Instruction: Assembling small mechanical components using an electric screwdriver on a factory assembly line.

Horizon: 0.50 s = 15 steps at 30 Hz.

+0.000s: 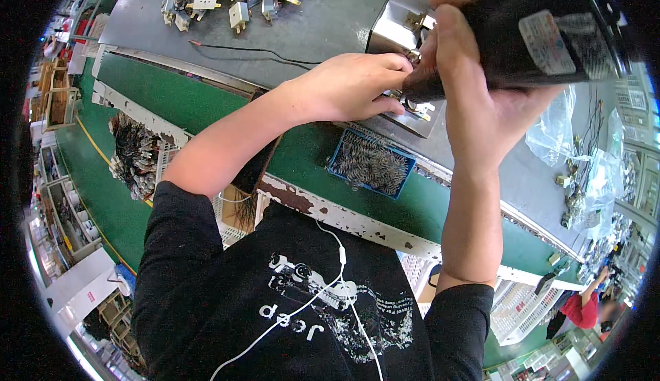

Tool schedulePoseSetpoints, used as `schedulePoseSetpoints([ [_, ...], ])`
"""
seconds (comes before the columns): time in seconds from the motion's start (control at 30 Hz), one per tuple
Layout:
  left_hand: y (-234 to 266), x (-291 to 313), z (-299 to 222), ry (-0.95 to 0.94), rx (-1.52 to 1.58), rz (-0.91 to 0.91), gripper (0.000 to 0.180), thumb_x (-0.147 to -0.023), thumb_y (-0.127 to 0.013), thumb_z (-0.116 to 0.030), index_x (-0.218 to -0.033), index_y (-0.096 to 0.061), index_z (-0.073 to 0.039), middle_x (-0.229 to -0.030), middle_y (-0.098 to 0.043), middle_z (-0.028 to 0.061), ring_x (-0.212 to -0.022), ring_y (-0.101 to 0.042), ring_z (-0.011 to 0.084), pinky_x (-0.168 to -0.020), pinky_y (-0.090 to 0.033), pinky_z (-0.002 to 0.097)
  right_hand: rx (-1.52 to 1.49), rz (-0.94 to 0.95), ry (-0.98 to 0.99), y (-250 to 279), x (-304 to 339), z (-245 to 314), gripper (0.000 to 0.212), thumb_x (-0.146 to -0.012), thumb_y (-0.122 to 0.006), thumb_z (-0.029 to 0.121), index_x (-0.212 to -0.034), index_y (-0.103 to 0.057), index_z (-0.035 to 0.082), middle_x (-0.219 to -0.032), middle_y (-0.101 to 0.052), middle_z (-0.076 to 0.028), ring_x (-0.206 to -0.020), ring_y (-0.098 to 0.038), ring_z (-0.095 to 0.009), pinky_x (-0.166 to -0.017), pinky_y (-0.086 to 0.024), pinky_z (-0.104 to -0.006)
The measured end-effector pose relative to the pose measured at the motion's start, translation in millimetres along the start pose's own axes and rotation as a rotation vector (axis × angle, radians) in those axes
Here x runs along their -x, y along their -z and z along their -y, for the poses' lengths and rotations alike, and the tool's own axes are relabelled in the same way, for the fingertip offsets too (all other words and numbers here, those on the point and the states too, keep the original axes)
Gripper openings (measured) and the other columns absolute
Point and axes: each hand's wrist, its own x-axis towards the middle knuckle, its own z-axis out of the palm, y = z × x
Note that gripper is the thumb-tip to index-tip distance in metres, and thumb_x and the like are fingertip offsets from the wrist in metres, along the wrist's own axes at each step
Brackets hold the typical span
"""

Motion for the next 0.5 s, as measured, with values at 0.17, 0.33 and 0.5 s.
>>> schedulePoseSetpoints([
  [0.17,2,1,-1,-0.021,-0.017,-0.007,0.037,-0.09,-0.067,-0.03,-0.111,-0.059,-0.001,-0.119,-0.06,0.0107,-0.105,-0.061,0.0328,-0.088,-0.051,0.0434,0.068,-0.025,-0.025,-4,4,3,0.058,-0.09,-0.059,-0.006,-0.141,-0.031,-0.001,-0.096,-0.064,-0.02,-0.062,-0.06,-0.016,-0.06,-0.053,-0.032],
  [0.33,1,0,-1,-0.021,-0.016,-0.01,0.039,-0.09,-0.067,-0.033,-0.108,-0.06,0.001,-0.118,-0.06,0.0115,-0.105,-0.062,0.0331,-0.088,-0.051,0.0433,-0.059,0.224,-0.018,12,-8,-3,0.026,-0.09,-0.061,-0.005,-0.114,-0.053,-0.01,-0.091,-0.064,-0.016,-0.063,-0.059,-0.016,-0.062,-0.051,-0.0294],
  [0.5,-3,0,-3,-0.021,-0.016,-0.031,0.041,-0.09,-0.067,-0.036,-0.106,-0.061,0.001,-0.118,-0.06,0.0122,-0.105,-0.062,0.0337,-0.087,-0.052,0.0436,-0.016,-0.018,0.01,-1,6,2,0.041,-0.089,-0.061,-0.009,-0.127,-0.048,-0.007,-0.095,-0.064,-0.016,-0.064,-0.059,-0.015,-0.06,-0.052,-0.0287],
])
